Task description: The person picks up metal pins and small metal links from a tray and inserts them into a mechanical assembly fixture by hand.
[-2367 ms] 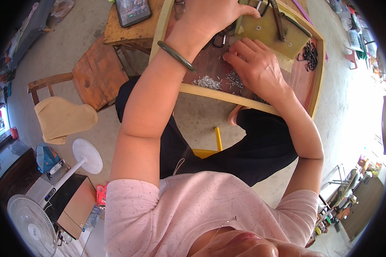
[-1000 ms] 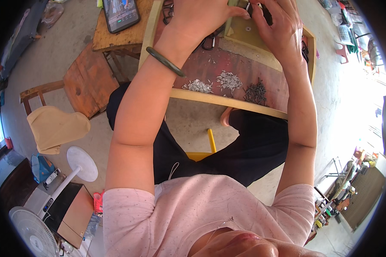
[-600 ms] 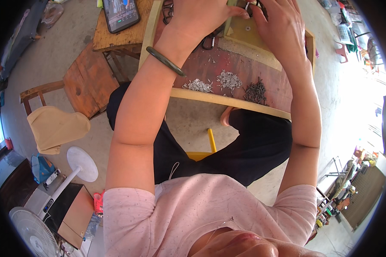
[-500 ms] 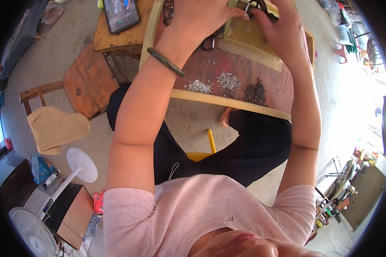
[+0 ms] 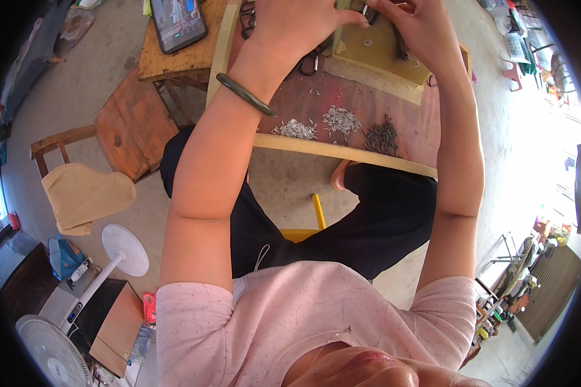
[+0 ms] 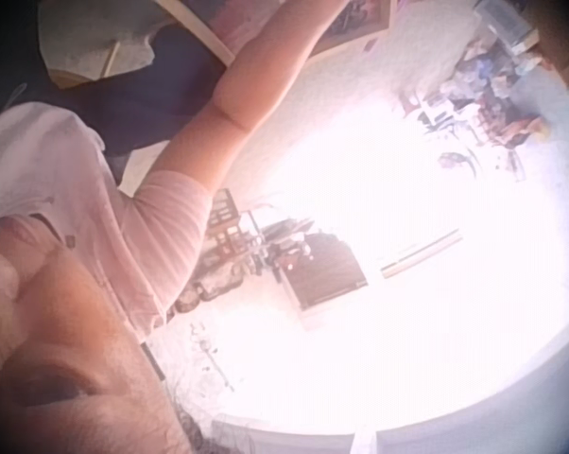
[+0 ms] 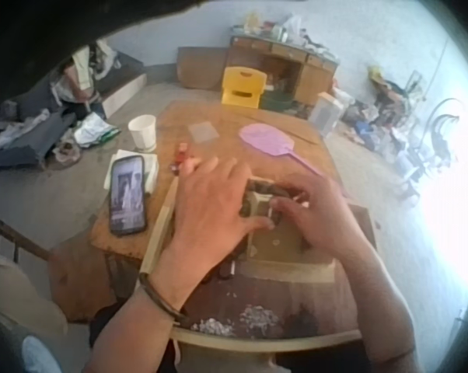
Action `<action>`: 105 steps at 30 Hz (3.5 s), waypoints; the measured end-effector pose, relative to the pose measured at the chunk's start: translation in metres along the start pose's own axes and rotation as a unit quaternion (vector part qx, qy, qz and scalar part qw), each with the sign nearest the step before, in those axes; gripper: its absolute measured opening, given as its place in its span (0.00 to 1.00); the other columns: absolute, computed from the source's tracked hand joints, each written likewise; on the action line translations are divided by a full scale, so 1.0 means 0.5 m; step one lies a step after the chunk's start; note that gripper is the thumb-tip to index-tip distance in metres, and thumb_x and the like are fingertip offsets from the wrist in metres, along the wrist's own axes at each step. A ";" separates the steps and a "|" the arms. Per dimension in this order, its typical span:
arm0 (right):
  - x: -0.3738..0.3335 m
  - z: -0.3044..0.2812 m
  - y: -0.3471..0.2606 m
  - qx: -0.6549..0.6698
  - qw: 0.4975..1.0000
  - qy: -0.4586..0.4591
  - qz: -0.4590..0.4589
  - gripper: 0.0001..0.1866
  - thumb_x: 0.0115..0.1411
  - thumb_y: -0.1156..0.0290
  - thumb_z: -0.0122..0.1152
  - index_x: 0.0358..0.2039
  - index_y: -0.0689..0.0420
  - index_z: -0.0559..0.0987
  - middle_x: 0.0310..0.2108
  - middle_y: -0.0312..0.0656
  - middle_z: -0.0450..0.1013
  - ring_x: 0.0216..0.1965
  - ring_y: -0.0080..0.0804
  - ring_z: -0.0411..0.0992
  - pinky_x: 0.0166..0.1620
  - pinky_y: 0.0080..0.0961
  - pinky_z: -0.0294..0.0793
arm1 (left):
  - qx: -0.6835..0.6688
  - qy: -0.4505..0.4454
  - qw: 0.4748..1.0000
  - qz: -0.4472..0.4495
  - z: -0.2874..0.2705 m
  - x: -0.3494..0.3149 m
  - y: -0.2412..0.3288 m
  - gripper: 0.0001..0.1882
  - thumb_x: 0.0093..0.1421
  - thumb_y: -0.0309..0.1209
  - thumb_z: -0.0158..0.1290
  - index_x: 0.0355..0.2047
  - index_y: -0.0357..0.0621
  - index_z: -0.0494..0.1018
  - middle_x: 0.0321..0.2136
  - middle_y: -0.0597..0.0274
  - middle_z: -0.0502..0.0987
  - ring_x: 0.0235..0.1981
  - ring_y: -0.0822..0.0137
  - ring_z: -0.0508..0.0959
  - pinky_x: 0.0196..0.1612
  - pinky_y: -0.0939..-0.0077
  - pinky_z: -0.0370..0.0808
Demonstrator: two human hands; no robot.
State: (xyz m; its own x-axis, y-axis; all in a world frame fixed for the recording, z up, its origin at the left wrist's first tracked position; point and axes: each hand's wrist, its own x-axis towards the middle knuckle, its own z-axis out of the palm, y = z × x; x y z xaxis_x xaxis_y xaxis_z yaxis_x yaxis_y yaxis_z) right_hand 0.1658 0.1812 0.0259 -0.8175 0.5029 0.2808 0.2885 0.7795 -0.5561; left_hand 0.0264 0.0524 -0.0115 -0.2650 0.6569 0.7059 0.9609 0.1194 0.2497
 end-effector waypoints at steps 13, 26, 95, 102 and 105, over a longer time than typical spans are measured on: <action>0.017 -0.029 0.002 0.023 0.994 -0.089 0.055 0.14 0.63 0.71 0.66 0.48 0.61 0.85 0.32 0.47 0.82 0.31 0.27 0.76 0.37 0.30 0.76 | -0.007 0.002 1.000 -0.002 -0.002 0.001 0.003 0.29 0.40 0.45 0.75 0.37 0.46 0.74 0.35 0.60 0.76 0.44 0.56 0.75 0.55 0.56 0.64; -0.008 0.003 0.005 0.018 0.999 0.018 -0.033 0.16 0.62 0.72 0.64 0.50 0.63 0.82 0.37 0.49 0.83 0.38 0.34 0.79 0.43 0.33 0.76 | 0.008 -0.002 1.000 -0.002 -0.003 0.003 0.004 0.29 0.40 0.45 0.75 0.36 0.45 0.73 0.34 0.59 0.76 0.44 0.56 0.76 0.54 0.56 0.64; -0.385 0.282 -0.343 0.330 0.916 -0.084 -0.213 0.19 0.52 0.81 0.64 0.46 0.63 0.76 0.51 0.47 0.72 0.50 0.53 0.73 0.53 0.43 0.75 | -0.698 0.437 0.339 -0.454 -0.206 -0.222 -0.536 0.23 0.72 0.50 0.42 0.25 0.51 0.71 0.18 0.70 0.71 0.25 0.65 0.75 0.28 0.69 0.68; -0.430 0.287 -0.314 0.335 0.890 -0.209 -0.230 0.16 0.53 0.77 0.66 0.44 0.61 0.77 0.50 0.47 0.72 0.49 0.50 0.73 0.48 0.40 0.74 | -0.715 0.426 0.354 -0.425 -0.193 -0.208 -0.509 0.21 0.71 0.48 0.42 0.25 0.51 0.71 0.18 0.69 0.71 0.25 0.65 0.74 0.27 0.69 0.69; -0.399 0.265 -0.319 0.329 0.899 -0.161 -0.241 0.15 0.55 0.76 0.66 0.43 0.61 0.76 0.49 0.48 0.72 0.47 0.50 0.73 0.48 0.42 0.74 | -0.674 0.454 0.390 -0.432 -0.207 -0.203 -0.492 0.18 0.71 0.46 0.48 0.27 0.50 0.71 0.20 0.69 0.70 0.26 0.67 0.72 0.29 0.70 0.68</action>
State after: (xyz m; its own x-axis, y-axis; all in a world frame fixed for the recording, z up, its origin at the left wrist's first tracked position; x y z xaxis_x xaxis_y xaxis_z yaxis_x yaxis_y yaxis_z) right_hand 0.2168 -0.0929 -0.0453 -0.9011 -0.0495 0.4308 -0.4076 0.4358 -0.8024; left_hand -0.1915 -0.1207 -0.0760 -0.9513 0.1966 -0.2376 -0.2717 -0.8987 0.3443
